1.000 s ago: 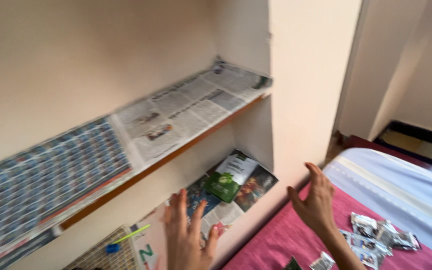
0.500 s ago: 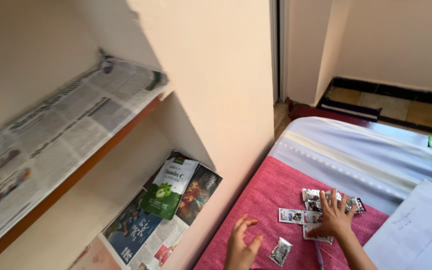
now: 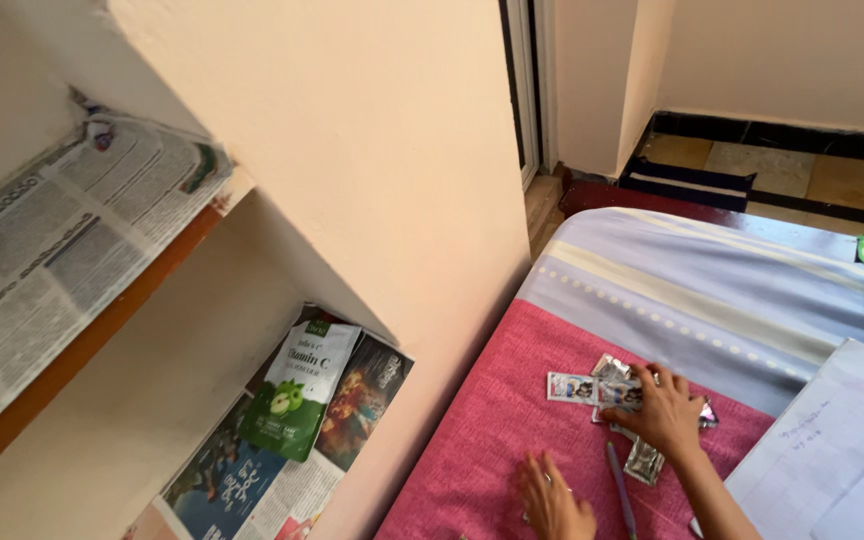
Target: The person unfolds a newspaper and places it on a wooden shelf, smoothing it to cover the surface. They then pick up several small foil packets from a nearby bed and place them on the newspaper-lined shelf.
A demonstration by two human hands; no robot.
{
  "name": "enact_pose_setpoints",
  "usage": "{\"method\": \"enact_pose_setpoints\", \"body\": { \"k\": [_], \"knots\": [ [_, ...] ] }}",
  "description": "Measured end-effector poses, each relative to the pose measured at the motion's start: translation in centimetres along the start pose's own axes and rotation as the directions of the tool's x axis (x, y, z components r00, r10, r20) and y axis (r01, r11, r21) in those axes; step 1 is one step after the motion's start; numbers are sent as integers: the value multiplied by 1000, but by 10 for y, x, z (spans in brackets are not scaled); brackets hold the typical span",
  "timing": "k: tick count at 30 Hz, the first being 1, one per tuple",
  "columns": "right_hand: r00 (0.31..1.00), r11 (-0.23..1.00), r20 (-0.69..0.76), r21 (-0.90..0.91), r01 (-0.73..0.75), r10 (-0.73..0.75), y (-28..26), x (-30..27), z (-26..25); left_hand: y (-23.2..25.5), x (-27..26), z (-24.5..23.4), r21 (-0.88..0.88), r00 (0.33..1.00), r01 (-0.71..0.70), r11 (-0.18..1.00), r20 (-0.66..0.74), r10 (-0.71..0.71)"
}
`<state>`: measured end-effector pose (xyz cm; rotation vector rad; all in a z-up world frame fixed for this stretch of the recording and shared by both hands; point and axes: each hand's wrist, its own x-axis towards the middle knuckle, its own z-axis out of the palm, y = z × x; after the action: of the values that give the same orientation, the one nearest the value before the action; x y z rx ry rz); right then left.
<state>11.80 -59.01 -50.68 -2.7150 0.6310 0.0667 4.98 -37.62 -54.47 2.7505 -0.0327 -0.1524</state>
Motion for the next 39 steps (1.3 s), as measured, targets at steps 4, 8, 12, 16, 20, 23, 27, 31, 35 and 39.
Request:
{"method": "enact_pose_setpoints", "body": {
  "k": [4,8,12,16,20,23,27,31,35,39],
  "knots": [
    [995,988,-72,131,77,-68,-8,-10,-8,-14,-2,34,231,959,-55,971,-258,116],
    [989,973,-117,203,112,-89,-5,-12,7,-25,-9,29,-6,993,9,1000,120,-8],
    [990,907,-138,413,86,-31,-2,-1,19,-31,4,29,-620,984,-37,783,-161,-81],
    [971,632,186,737,-240,152,7,13,6,-39,24,18,-948,922,315,-51,318,-220],
    [972,341,203,911,-232,119,7,8,-14,-47,34,0,-849,871,349,-396,450,-197],
    [965,348,243,900,-262,98,-10,-22,-30,-39,29,-15,-713,868,394,-580,497,-21],
    [937,327,335,879,-348,97,-59,-77,-29,-4,9,-81,-699,811,504,-507,585,0],
    [884,59,453,885,-462,116,-100,-126,10,-2,4,-90,-710,844,509,-487,523,119],
    [914,171,292,922,-347,281,-113,-141,48,-25,14,-56,-828,866,486,-279,412,284],
    [923,603,-240,798,10,302,-115,-132,70,-24,22,-51,-871,862,477,-122,436,258]
  ]
}}
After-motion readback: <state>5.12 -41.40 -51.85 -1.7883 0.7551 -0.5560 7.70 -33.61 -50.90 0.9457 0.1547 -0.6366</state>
